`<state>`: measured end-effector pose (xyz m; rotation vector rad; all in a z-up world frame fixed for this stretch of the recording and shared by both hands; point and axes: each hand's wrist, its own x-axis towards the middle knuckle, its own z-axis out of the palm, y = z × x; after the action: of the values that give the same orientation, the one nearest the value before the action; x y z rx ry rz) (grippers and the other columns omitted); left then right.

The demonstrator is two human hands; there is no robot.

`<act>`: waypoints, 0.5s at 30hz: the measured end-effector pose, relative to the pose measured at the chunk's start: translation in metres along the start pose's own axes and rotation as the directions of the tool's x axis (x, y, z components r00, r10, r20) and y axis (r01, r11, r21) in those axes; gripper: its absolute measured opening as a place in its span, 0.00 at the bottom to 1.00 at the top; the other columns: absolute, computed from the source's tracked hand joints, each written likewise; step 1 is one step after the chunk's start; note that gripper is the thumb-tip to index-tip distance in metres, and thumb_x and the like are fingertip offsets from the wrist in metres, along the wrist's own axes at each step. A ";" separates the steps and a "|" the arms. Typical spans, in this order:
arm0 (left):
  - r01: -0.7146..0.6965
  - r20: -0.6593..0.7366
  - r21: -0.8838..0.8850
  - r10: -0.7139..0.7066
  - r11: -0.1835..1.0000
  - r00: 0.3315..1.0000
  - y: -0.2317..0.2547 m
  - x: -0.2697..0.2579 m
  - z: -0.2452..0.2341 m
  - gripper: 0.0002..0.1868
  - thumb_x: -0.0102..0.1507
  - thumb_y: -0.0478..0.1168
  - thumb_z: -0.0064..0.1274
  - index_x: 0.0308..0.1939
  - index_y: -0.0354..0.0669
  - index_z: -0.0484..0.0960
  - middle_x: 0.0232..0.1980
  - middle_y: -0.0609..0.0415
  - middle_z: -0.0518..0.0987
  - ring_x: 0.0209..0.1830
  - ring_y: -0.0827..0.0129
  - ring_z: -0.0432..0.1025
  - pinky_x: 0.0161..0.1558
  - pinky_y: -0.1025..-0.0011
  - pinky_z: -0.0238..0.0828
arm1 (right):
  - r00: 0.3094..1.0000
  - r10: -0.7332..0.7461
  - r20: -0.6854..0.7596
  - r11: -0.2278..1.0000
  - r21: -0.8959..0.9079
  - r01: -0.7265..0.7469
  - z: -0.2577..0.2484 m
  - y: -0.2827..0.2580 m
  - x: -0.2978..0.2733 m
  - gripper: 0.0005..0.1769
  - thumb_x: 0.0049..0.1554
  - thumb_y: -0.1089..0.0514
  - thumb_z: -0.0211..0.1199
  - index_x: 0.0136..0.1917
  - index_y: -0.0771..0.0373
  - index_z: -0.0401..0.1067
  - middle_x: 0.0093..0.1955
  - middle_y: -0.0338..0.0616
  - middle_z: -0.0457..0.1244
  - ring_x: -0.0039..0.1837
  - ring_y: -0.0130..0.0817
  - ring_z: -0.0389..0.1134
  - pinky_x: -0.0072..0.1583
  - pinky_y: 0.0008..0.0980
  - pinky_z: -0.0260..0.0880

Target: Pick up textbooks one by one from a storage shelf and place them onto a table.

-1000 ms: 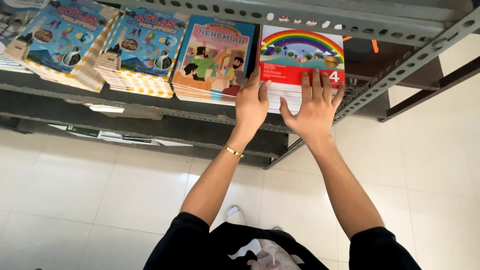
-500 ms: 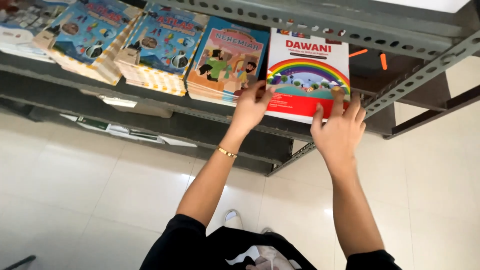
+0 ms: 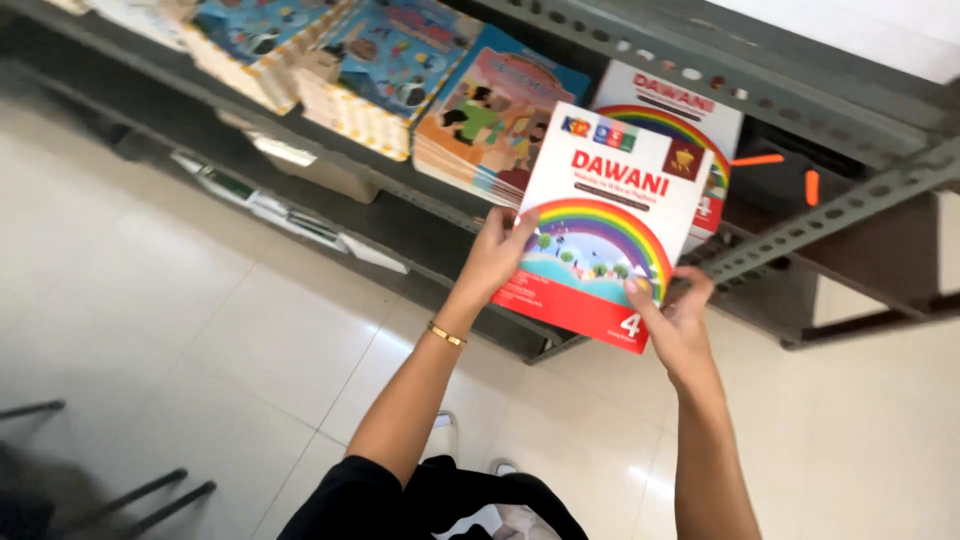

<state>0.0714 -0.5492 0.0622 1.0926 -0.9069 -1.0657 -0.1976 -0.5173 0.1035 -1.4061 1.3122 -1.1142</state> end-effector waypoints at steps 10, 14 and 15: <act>0.168 -0.336 0.457 -0.005 0.874 0.942 -0.011 -0.137 -0.034 0.32 0.69 0.64 0.42 0.41 0.33 0.75 0.36 0.36 0.84 0.38 0.46 0.82 0.41 0.58 0.76 | 0.956 0.109 0.274 0.968 0.191 -0.165 0.052 0.066 -0.026 0.30 0.60 0.51 0.66 0.69 0.71 0.66 0.63 0.48 0.67 0.61 0.30 0.69 0.59 0.28 0.70; 0.300 -0.493 0.452 -0.045 0.840 0.869 -0.068 -0.205 -0.052 0.33 0.71 0.63 0.37 0.43 0.34 0.79 0.37 0.36 0.84 0.38 0.47 0.81 0.40 0.58 0.75 | 0.851 0.323 0.414 0.945 -0.099 -0.311 0.061 0.083 -0.065 0.28 0.58 0.49 0.67 0.63 0.71 0.72 0.54 0.49 0.71 0.51 0.31 0.72 0.52 0.31 0.73; 0.334 -0.533 0.458 -0.047 0.824 0.845 -0.078 -0.216 -0.061 0.33 0.72 0.64 0.36 0.46 0.35 0.80 0.37 0.36 0.84 0.37 0.47 0.81 0.41 0.58 0.75 | 0.821 0.381 0.425 0.922 -0.238 -0.304 0.070 0.086 -0.067 0.28 0.57 0.48 0.68 0.61 0.71 0.73 0.51 0.49 0.72 0.48 0.31 0.73 0.50 0.32 0.73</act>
<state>0.0580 -0.3348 -0.0393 1.8744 -0.6795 -0.6285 -0.1489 -0.4526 0.0025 -1.3691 1.2494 -0.3960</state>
